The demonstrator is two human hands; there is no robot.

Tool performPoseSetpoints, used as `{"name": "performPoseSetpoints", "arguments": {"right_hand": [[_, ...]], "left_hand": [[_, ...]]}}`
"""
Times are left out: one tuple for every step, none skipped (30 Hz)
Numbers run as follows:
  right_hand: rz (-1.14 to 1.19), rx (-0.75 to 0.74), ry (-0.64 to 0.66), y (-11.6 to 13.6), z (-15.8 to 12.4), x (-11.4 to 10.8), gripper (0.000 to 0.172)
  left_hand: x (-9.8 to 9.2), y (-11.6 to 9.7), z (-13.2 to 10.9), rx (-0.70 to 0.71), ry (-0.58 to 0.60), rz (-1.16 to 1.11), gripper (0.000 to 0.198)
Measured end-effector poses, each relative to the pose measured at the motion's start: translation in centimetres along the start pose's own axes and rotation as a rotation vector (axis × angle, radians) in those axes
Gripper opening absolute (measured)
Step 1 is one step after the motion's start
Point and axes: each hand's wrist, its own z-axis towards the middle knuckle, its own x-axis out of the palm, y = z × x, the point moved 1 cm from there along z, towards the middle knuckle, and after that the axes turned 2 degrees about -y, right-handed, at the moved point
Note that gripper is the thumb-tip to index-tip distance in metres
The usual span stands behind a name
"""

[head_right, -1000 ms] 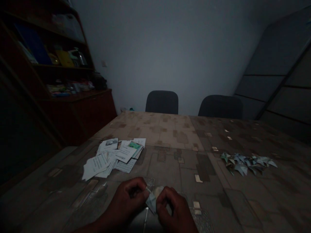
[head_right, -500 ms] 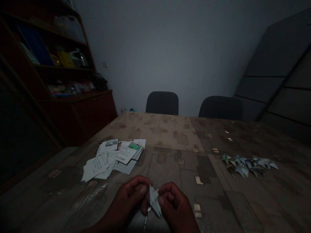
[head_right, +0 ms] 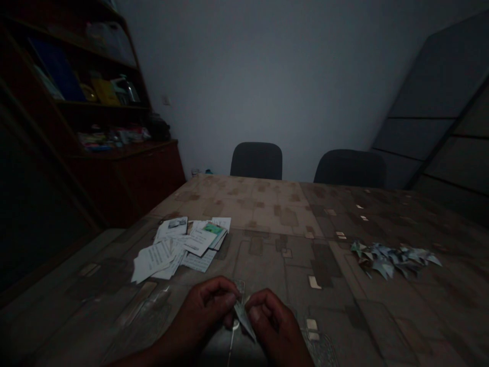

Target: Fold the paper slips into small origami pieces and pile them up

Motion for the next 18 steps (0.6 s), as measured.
{"name": "performPoseSetpoints", "arguments": {"right_hand": [[-0.014,-0.013,0.004,-0.1,0.0,-0.1,0.047],[-0.028,-0.029,0.009,-0.3,0.0,-0.2,0.048],[-0.043,-0.045,0.013,-0.6,0.1,-0.3,0.048],[-0.06,-0.059,0.013,-0.8,0.1,-0.4,0.048],[-0.077,-0.069,0.008,-1.1,0.2,-0.4,0.048],[-0.088,-0.075,0.001,-1.3,0.2,-0.5,0.047],[-0.093,-0.079,-0.004,-1.4,0.2,-0.5,0.047],[-0.096,-0.084,-0.007,-1.5,0.2,-0.5,0.046],[-0.1,-0.088,-0.009,-1.5,0.2,-0.6,0.045],[-0.106,-0.091,-0.009,-1.5,0.2,-0.5,0.045],[-0.114,-0.094,-0.009,-1.4,0.1,-0.5,0.044],[-0.126,-0.097,-0.011,-1.3,0.1,-0.5,0.042],[-0.142,-0.105,-0.016,-1.1,0.0,-0.5,0.041],[-0.165,-0.12,-0.027,-1.0,0.0,-0.5,0.039],[-0.193,-0.14,-0.043,-0.9,-0.1,-0.5,0.038],[-0.227,-0.162,-0.062,-0.9,-0.1,-0.4,0.036],[-0.267,-0.182,-0.083,-0.8,-0.1,-0.4,0.033],[-0.31,-0.2,-0.103,-0.9,-0.2,-0.4,0.03]], "left_hand": [[0.0,-0.1,0.0,0.0,0.0,0.004,0.045],[-0.1,-0.1,0.1,0.003,-0.001,0.007,0.045],[-0.1,-0.2,0.1,0.007,-0.002,0.009,0.044],[-0.1,-0.2,0.1,0.011,-0.004,0.01,0.042],[-0.2,-0.2,0.2,0.014,-0.008,0.012,0.041],[-0.2,-0.1,0.2,0.016,-0.013,0.015,0.039],[-0.2,0.0,0.3,0.016,-0.017,0.019,0.038],[-0.3,0.1,0.3,0.018,-0.021,0.025,0.036],[-0.3,0.2,0.3,0.022,-0.023,0.031,0.035],[-0.4,0.3,0.3,0.031,-0.022,0.036,0.033],[-0.4,0.4,0.3,0.039,-0.018,0.04,0.032],[-0.4,0.5,0.2,0.045,-0.012,0.042,0.031],[-0.4,0.7,0.2,0.046,-0.008,0.043,0.03],[-0.4,0.8,0.2,0.044,-0.007,0.043,0.029],[-0.4,0.9,0.2,0.042,-0.009,0.043,0.028],[-0.3,1.1,0.2,0.045,-0.009,0.047,0.027],[-0.3,1.3,0.2,0.058,-0.007,0.056,0.027],[-0.3,1.5,0.2,0.078,-0.001,0.069,0.027]]}}
